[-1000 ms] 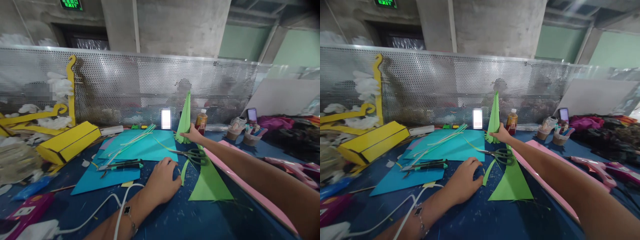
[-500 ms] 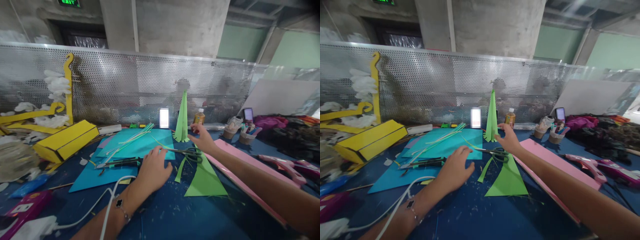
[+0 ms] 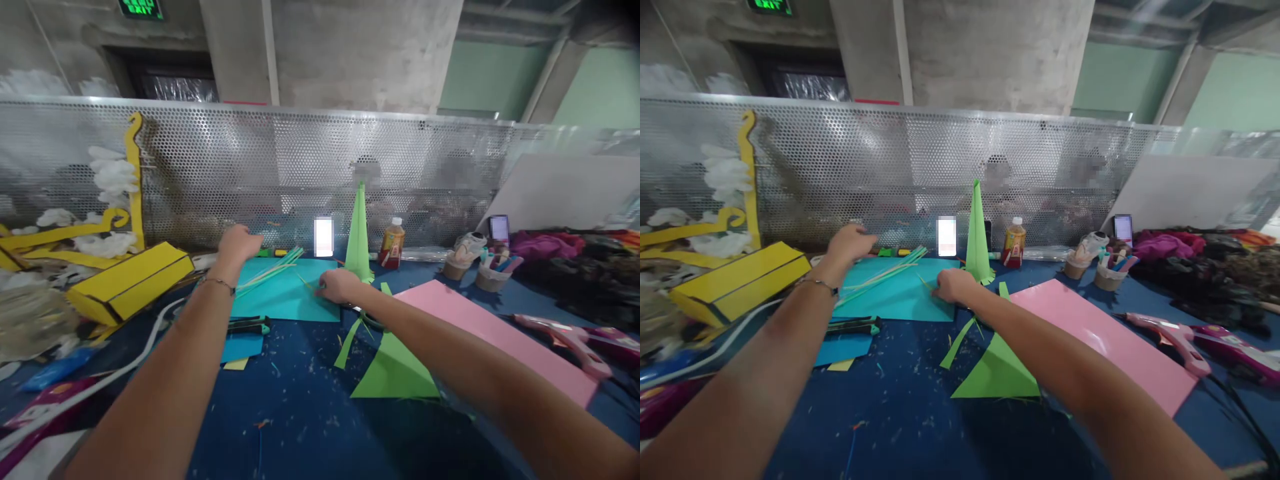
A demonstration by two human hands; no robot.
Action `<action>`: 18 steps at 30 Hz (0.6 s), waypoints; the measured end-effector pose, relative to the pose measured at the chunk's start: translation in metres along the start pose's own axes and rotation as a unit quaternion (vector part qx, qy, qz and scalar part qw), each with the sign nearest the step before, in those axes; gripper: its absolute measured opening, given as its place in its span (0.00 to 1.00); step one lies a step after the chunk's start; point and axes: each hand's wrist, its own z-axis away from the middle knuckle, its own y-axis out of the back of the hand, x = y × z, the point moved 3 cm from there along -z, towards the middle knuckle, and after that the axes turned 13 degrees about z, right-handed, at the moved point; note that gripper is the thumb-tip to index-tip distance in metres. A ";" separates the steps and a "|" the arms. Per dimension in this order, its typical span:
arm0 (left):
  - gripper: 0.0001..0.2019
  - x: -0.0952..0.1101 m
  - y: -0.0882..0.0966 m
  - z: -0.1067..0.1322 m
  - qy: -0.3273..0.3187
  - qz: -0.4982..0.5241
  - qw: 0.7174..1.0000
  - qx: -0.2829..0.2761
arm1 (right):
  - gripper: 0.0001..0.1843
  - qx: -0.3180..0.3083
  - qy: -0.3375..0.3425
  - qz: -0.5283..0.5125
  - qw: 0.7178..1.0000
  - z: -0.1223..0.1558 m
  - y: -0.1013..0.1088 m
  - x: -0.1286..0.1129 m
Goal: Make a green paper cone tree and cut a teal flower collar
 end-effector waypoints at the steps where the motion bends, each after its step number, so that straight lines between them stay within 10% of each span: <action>1: 0.14 -0.001 -0.009 -0.004 0.009 0.003 1.000 0.013 | 0.19 -0.014 -0.003 0.009 1.000 -0.007 0.000 -0.004; 8: 0.16 0.010 -0.049 0.011 -0.037 -0.018 0.998 0.045 | 0.18 -0.075 0.003 0.047 0.996 -0.032 -0.004 -0.021; 18: 0.17 0.041 -0.071 0.042 -0.122 -0.158 0.960 -0.194 | 0.19 -0.085 0.032 0.086 0.992 -0.036 -0.005 -0.023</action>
